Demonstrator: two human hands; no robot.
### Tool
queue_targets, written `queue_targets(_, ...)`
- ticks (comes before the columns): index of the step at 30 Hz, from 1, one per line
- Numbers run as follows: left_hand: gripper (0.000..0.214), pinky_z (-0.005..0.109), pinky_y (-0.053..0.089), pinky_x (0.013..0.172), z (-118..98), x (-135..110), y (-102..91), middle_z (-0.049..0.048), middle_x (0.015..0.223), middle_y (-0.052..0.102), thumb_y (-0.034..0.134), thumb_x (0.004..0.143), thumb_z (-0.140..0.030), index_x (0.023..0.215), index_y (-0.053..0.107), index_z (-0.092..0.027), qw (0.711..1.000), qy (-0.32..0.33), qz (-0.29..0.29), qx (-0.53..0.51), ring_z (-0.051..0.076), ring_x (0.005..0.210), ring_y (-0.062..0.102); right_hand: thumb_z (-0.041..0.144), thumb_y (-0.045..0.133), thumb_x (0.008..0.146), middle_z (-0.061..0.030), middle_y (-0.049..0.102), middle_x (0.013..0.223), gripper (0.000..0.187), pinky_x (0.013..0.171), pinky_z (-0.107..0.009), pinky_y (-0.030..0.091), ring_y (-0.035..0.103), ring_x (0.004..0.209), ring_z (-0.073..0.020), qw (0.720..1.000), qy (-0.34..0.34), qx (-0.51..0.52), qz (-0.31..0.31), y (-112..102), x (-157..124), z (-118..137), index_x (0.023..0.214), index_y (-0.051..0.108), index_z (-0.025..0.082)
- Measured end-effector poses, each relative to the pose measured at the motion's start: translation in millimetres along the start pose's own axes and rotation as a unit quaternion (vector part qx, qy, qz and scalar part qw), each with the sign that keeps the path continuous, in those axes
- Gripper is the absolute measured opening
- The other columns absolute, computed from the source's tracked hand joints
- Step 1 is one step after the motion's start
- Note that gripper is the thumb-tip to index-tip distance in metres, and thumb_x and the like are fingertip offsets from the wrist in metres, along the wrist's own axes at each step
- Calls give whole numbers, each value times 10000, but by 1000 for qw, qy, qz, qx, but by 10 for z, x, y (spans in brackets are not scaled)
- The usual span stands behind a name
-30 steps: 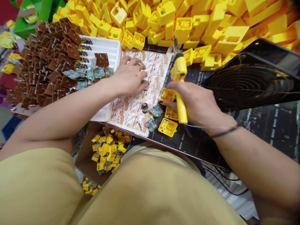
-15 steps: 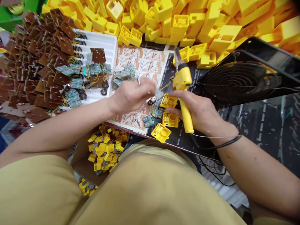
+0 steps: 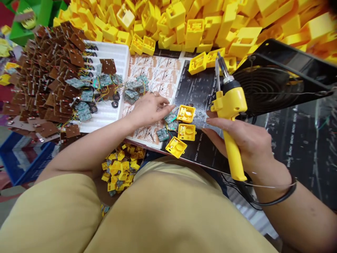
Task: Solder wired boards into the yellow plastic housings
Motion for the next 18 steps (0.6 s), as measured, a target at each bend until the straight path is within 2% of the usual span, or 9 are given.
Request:
queue_targets(3,313,369,542,926,-59,63,124,75,997,786,653,882,-406,1038,793,-175,989,-21,-43,-140,217,936,696,199,699,965,7,791,1065,221,674,-239,582,759,803,-143,1000,10,15,-1,-66,-84,10,1163,646,281)
queue_targets(6,249,306,550,763,-90,87,186,57,873,783,650,874,-379,937,771,-171,955,-47,-46,-291,170,769,683,152,751,919,55,786,911,247,621,-214,550,724,680,-112,999,13,37,-12,-151,-155,35,1106,663,288)
queue_targets(8,239,293,545,709,-101,102,163,57,831,777,662,863,-373,912,763,-162,940,-54,-29,-334,160,722,676,160,775,903,75,753,783,221,577,-210,517,691,608,-104,998,25,56,-7,-209,-186,44,1055,678,287)
queue_targets(10,192,300,551,742,-112,124,92,54,834,780,671,843,-325,876,768,-163,952,-37,-15,-303,164,753,691,223,772,919,78,725,720,200,567,-212,506,670,575,-104,997,25,74,-4,-272,-213,38,1085,696,304)
queue_targets(11,165,314,553,785,-119,137,49,49,840,782,674,833,-297,861,773,-169,965,-22,-13,-263,169,778,700,268,751,942,76,722,716,232,579,-210,512,669,578,-105,997,23,77,2,-302,-230,25,1160,694,323)
queue_targets(13,134,361,540,889,-140,161,-22,39,834,781,676,822,-257,860,783,-186,986,7,-9,-165,183,814,711,393,696,982,54,741,770,421,620,-210,539,687,620,-114,998,23,61,20,-358,-270,-17,1391,604,352)
queue_targets(15,132,404,512,969,-171,178,-54,35,830,779,670,831,-249,874,786,-200,995,26,-5,-94,196,833,717,572,643,976,-14,772,885,678,605,-252,553,724,692,-162,998,47,19,22,-408,-309,-72,1565,433,310)
queue_targets(16,136,412,503,986,-189,183,-54,35,831,778,662,839,-251,878,784,-205,997,29,-1,-78,200,840,719,649,622,958,-42,778,929,746,578,-278,548,739,718,-192,998,65,-12,14,-428,-322,-94,1580,410,297)
queue_targets(18,143,402,510,962,-221,190,-34,33,830,775,644,849,-263,869,777,-211,997,25,10,-74,202,835,715,697,594,954,-46,781,937,667,523,-308,518,747,710,-220,992,94,-71,-35,-457,-330,-112,1499,509,323)
Point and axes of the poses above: each hand's wrist, its own x-axis towards the middle knuckle, its own y-axis out of the palm, z = x × y, the point moved 2 cm from there along x, towards the middle knuckle
